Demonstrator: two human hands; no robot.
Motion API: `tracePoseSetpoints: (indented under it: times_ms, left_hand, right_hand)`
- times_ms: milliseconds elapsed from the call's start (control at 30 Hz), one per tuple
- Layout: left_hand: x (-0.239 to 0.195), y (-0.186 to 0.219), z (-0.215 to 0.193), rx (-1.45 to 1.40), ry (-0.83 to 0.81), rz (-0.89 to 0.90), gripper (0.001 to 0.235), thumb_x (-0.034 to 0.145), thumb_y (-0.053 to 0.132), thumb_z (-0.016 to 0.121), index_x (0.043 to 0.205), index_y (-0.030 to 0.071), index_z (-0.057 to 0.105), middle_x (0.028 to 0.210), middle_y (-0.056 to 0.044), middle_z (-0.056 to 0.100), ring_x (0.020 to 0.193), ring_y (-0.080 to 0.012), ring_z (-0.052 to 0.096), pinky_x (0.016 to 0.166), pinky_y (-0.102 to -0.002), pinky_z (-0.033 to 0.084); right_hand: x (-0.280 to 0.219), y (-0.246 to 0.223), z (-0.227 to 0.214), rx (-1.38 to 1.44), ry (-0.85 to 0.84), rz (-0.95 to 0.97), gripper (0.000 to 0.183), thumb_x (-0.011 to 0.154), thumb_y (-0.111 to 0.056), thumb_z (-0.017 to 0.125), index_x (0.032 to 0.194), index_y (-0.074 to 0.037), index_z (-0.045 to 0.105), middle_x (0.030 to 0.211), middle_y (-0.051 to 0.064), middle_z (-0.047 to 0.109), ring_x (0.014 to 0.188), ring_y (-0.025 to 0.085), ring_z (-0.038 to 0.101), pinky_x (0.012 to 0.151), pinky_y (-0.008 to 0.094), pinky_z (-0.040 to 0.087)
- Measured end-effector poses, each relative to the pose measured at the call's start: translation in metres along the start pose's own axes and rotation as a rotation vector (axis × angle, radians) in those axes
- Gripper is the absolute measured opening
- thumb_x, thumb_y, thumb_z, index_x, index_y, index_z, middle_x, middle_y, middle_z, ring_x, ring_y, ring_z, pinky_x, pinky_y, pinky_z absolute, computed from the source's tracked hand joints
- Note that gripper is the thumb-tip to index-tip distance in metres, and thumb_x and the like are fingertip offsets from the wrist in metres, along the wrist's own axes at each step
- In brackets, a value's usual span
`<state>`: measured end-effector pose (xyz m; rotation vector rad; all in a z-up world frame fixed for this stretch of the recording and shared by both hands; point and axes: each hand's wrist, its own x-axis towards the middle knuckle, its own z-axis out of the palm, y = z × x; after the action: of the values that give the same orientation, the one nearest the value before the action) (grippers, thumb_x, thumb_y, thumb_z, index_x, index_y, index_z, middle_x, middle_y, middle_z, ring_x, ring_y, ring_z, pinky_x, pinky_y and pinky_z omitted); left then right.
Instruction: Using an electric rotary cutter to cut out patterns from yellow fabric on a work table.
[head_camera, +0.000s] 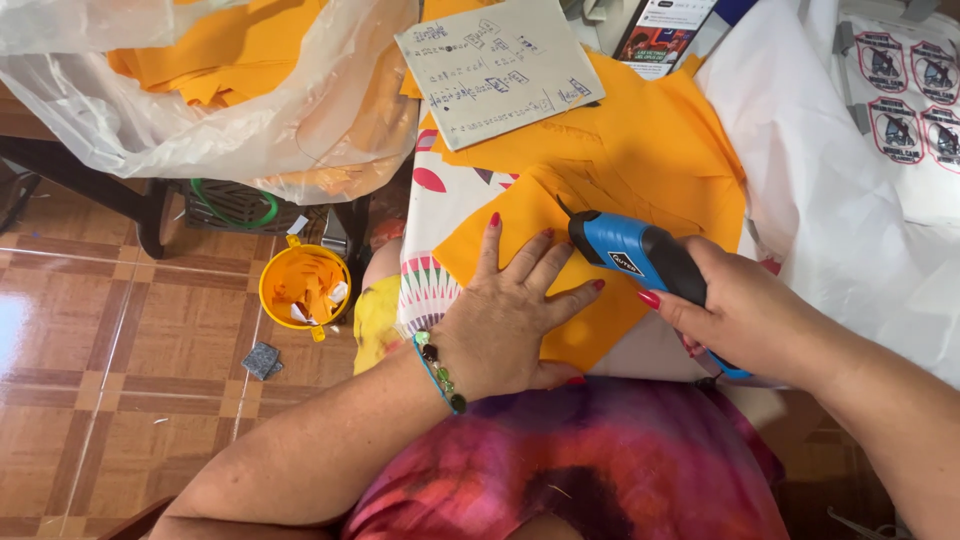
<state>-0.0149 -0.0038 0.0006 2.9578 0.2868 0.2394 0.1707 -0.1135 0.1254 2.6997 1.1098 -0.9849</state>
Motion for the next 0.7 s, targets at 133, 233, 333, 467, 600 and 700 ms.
tracePoseSetpoints:
  times_ms: [133,233,333,467,600,700]
  left_hand:
    - [0.001,0.000,-0.001,-0.019,-0.029,-0.002,0.092,0.076,0.085,0.051,0.154,0.040,0.036,0.160,-0.014,0.035,0.151,-0.0356,0.023,0.117,-0.078,0.001]
    - [0.001,0.000,-0.003,-0.019,-0.030,-0.007,0.092,0.075,0.085,0.052,0.154,0.040,0.038,0.159,-0.014,0.036,0.150,-0.0354,0.024,0.118,-0.078,0.001]
    - [0.001,0.000,-0.003,-0.035,-0.018,-0.004,0.092,0.074,0.084,0.055,0.153,0.039,0.040,0.157,-0.014,0.038,0.149,-0.0356,0.026,0.118,-0.078,0.003]
    - [0.001,-0.001,-0.004,-0.067,-0.023,-0.004,0.091,0.074,0.083,0.057,0.152,0.039,0.041,0.158,-0.013,0.036,0.150,-0.0350,0.024,0.118,-0.077,0.002]
    - [-0.001,-0.001,0.000,-0.063,0.030,-0.001,0.092,0.072,0.084,0.057,0.151,0.038,0.044,0.159,-0.013,0.037,0.150,-0.0350,0.026,0.118,-0.077,0.004]
    - [0.000,-0.001,-0.002,-0.079,0.028,-0.004,0.091,0.073,0.082,0.059,0.150,0.037,0.045,0.157,-0.014,0.037,0.149,-0.0349,0.025,0.118,-0.077,0.005]
  right_hand:
    - [0.001,-0.007,-0.003,-0.012,0.010,-0.010,0.031,0.096,-0.037,0.065,0.113,-0.014,0.054,0.067,0.007,0.078,0.062,0.020,0.074,0.065,0.033,0.053]
    - [0.005,-0.011,-0.004,-0.034,0.015,-0.009,0.038,0.094,-0.039,0.064,0.125,-0.019,0.054,0.068,0.006,0.078,0.065,0.019,0.075,0.068,0.032,0.053]
    - [0.010,-0.013,-0.003,-0.072,0.021,-0.014,0.041,0.093,-0.042,0.063,0.128,-0.021,0.054,0.068,0.003,0.079,0.066,0.018,0.075,0.069,0.032,0.052]
    - [0.016,-0.020,-0.005,-0.100,0.015,-0.010,0.042,0.094,-0.046,0.062,0.125,-0.019,0.052,0.070,0.003,0.082,0.073,0.019,0.077,0.070,0.035,0.052]
    - [0.019,-0.028,-0.006,-0.031,0.006,-0.017,0.039,0.095,-0.044,0.062,0.122,-0.017,0.053,0.068,0.006,0.077,0.064,0.022,0.074,0.068,0.036,0.052]
    - [0.024,-0.031,-0.005,-0.001,0.053,-0.033,0.039,0.094,-0.044,0.064,0.120,-0.017,0.055,0.068,0.006,0.077,0.064,0.021,0.072,0.064,0.037,0.049]
